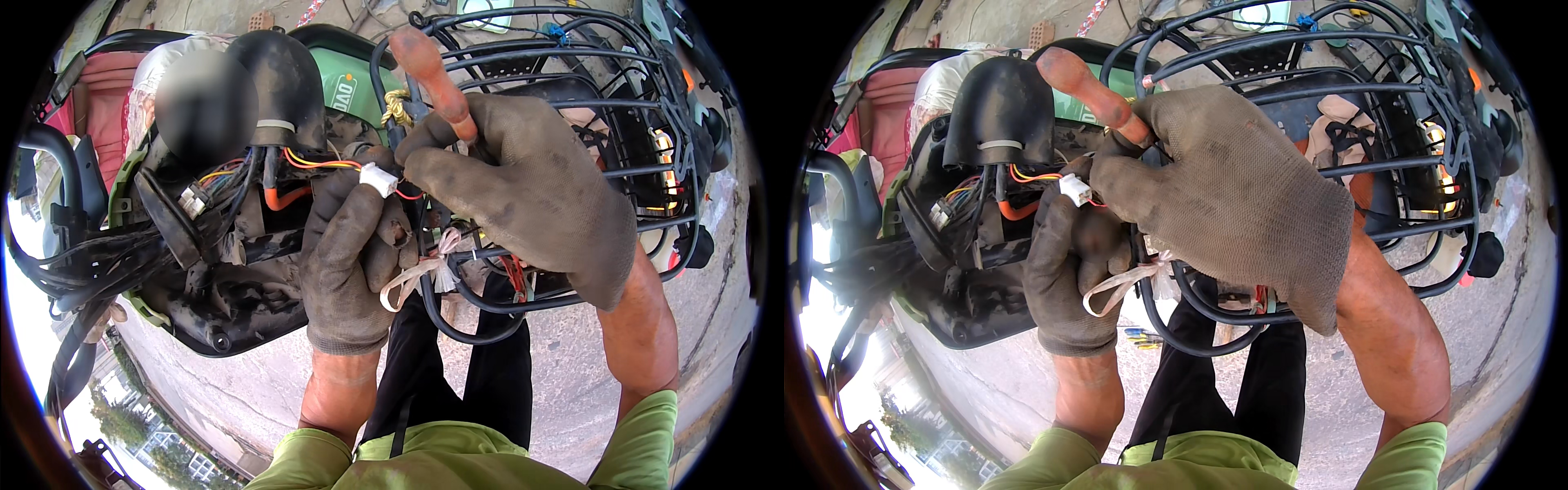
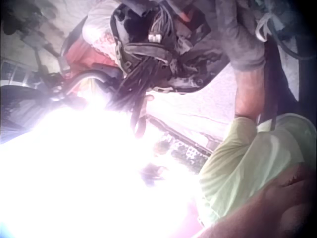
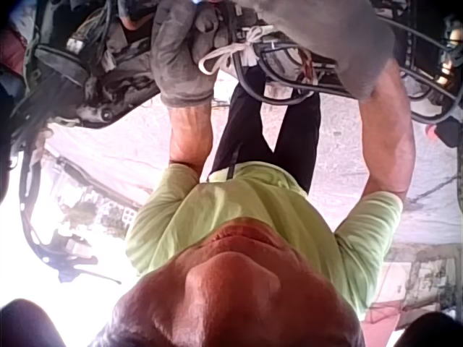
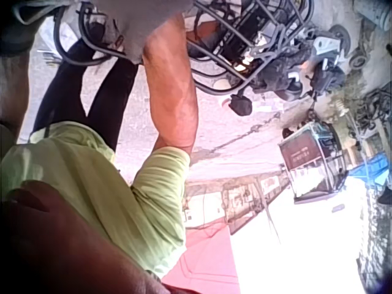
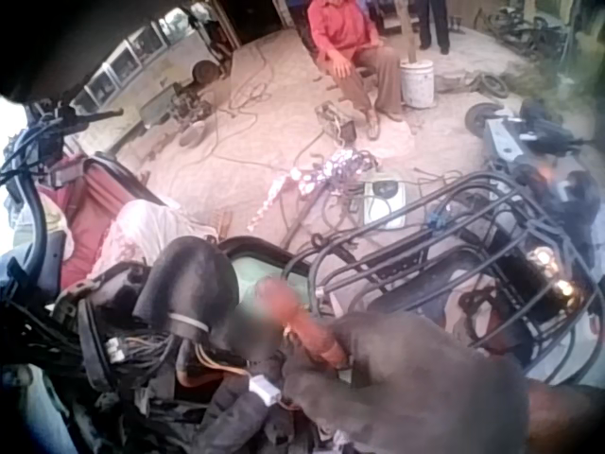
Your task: The person works on the wiring harness of a green motorcycle, stripping wire ends and connecting plugs near the handlebar area. They use pliers and a screwdriver to manipulate wires and connectors, occasionally stepping back to reposition tools and parts.
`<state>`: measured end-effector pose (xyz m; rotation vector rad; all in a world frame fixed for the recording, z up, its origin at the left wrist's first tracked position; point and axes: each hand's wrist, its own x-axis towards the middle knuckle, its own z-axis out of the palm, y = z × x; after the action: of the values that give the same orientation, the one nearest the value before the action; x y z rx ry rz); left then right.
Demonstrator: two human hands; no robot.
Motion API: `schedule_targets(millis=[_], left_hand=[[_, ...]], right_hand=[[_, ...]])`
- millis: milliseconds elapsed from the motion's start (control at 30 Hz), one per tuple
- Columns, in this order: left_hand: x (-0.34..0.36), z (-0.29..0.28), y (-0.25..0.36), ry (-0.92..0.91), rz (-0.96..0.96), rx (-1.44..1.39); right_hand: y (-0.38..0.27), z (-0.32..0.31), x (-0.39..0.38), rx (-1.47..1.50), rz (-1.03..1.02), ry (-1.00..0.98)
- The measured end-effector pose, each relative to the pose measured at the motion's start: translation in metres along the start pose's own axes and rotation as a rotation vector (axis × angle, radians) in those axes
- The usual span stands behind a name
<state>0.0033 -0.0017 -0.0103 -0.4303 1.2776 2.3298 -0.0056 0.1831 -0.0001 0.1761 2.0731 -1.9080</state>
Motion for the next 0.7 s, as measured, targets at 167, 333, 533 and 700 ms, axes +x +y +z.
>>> schedule_targets(millis=[167, 333, 533, 700], left_hand=[[-0.001, 0.001, 0.001, 0.025, -0.005, 0.007], [-0.002, 0.008, -0.001, 0.069, 0.012, 0.021], [-0.001, 0.004, -0.003, 0.015, 0.019, 0.032], [-0.004, 0.013, -0.005, 0.067, 0.021, 0.061]], right_hand=[[0.002, 0.0, -0.003, 0.013, -0.064, 0.112], [0.008, -0.037, -0.027, 0.161, -0.481, 0.145], [0.015, -0.075, -0.1, -0.012, -0.519, 0.393], [0.035, -0.062, -0.173, 0.207, -0.233, 0.646]])
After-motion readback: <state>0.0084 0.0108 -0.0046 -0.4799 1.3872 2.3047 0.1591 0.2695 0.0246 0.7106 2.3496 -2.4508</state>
